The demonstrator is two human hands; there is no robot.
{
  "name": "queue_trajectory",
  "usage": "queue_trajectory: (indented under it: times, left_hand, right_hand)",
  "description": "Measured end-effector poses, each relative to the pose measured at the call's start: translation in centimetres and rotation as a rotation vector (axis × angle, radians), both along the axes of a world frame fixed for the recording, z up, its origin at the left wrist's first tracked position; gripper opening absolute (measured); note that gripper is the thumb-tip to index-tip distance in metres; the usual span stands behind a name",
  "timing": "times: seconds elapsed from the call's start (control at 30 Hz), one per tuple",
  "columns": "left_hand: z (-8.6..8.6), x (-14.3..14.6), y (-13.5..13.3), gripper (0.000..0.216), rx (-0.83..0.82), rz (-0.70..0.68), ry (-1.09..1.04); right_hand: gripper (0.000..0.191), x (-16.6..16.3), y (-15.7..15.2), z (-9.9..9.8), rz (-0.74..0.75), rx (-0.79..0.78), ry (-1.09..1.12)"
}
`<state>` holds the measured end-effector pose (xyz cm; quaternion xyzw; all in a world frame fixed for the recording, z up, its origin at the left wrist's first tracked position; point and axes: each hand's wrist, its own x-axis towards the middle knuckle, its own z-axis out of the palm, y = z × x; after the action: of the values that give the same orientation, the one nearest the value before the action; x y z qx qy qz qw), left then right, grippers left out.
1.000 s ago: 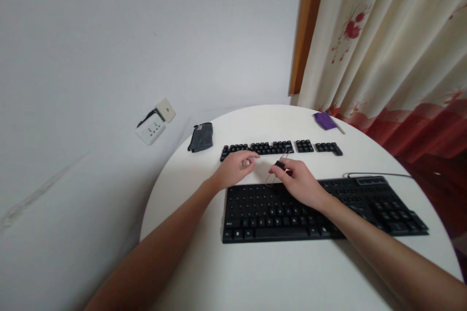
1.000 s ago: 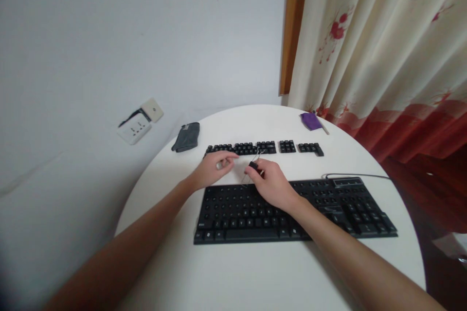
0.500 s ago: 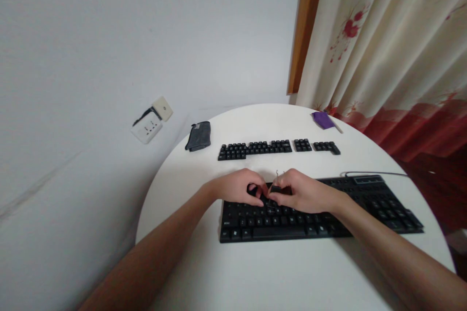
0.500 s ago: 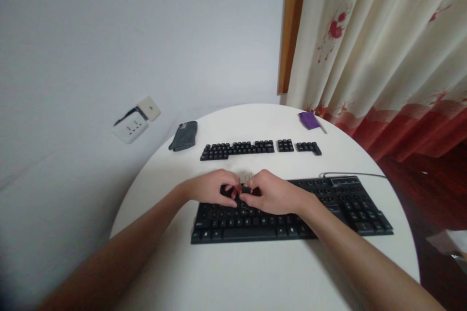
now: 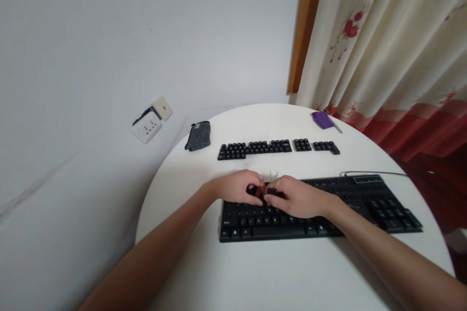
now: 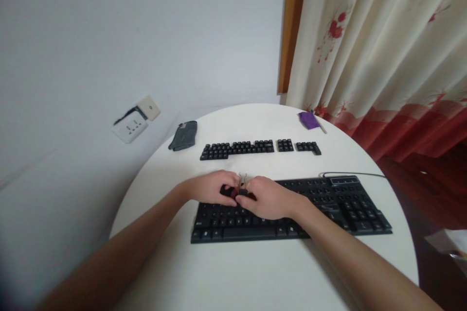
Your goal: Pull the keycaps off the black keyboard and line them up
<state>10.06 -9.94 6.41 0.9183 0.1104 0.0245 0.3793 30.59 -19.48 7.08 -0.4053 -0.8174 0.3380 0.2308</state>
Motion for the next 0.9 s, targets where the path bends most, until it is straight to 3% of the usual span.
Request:
queue_trajectory:
  times: [0.2, 0.37, 0.47, 0.6, 0.77, 0.9]
  left_hand:
    - [0.1, 0.0, 0.0, 0.015, 0.025, -0.014, 0.01]
    - [0.4, -0.1, -0.1, 0.027, -0.032, 0.043, 0.049]
    - [0.4, 0.0, -0.1, 0.037, -0.05, 0.137, -0.001]
    - [0.1, 0.4, -0.1, 0.028, 0.031, 0.258, -0.12]
    - [-0.5, 0.6, 0.1, 0.018, 0.05, 0.313, -0.246]
    - [-0.8, 0.8, 0.0, 0.018, 0.098, 0.361, -0.307]
  right_hand:
    - [0.031, -0.2, 0.7, -1.2, -0.056, -0.02, 0.032]
    - [0.038, 0.0, 1.3, -1.7, -0.084, -0.101, 0.193]
    - [0.042, 0.1, 1.8, -2.0, -0.257, -0.019, 0.269]
    - [0.042, 0.1, 2.1, -2.4, -0.436, 0.08, 0.273]
    - [0.039, -0.2, 1.9, -2.6, -0.505, 0.194, 0.209]
    - [0.03, -0.4, 2.1, -2.6, -0.502, 0.148, 0.306]
